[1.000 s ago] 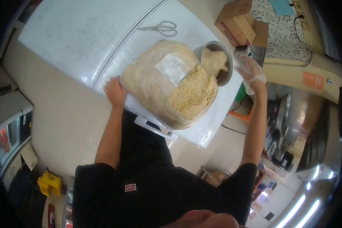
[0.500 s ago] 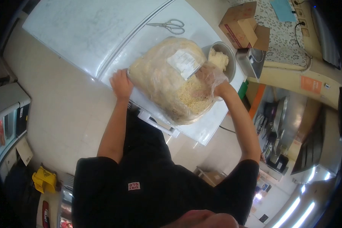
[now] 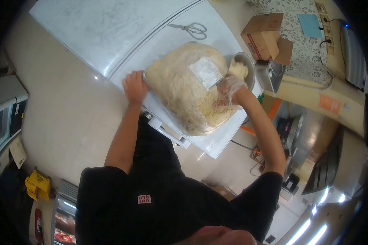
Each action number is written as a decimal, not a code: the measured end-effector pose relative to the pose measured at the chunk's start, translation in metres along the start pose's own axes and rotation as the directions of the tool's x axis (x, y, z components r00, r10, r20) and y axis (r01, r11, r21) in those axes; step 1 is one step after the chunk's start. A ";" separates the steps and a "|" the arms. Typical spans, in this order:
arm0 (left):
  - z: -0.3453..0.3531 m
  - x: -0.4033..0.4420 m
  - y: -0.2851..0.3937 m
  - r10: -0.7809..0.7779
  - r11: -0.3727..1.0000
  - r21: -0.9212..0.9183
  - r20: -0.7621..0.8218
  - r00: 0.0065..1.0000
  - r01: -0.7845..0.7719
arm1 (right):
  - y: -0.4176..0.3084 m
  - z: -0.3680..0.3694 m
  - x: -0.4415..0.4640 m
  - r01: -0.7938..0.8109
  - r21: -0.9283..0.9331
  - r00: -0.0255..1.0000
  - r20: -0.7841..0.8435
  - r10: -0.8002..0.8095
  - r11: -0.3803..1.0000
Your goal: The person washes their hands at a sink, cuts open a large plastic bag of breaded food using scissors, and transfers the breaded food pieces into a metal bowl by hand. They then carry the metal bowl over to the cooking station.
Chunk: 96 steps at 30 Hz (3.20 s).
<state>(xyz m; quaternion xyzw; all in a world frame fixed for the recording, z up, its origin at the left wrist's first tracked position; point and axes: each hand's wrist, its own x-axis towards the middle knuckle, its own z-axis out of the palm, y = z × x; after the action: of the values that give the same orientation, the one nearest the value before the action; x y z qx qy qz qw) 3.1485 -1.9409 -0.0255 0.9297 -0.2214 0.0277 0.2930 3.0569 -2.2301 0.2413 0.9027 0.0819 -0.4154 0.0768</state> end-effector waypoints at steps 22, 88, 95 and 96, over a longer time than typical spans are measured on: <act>0.004 -0.006 -0.002 -0.010 0.998 0.060 0.048 0.999 0.007 | 0.000 -0.083 -0.029 -0.223 0.090 0.966 0.151 0.208 0.971; 0.002 -0.003 -0.001 0.000 0.999 0.034 0.014 1.000 0.000 | -0.022 0.015 -0.001 -0.534 -0.009 0.830 0.189 0.525 0.846; 0.004 -0.002 -0.002 -0.002 1.000 0.020 0.003 1.000 0.002 | -0.004 0.007 0.024 -0.622 0.039 0.751 0.312 0.582 0.782; 0.003 -0.002 -0.002 0.000 1.000 0.019 0.011 1.000 0.000 | 0.006 0.014 0.028 -0.577 -0.023 0.750 0.382 0.541 0.816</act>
<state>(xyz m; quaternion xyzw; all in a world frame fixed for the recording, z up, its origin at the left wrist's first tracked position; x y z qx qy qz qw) 3.1476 -1.9405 -0.0294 0.9326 -0.2226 0.0247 0.2830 3.0656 -2.2364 0.2115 0.7930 -0.2281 -0.5394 0.1678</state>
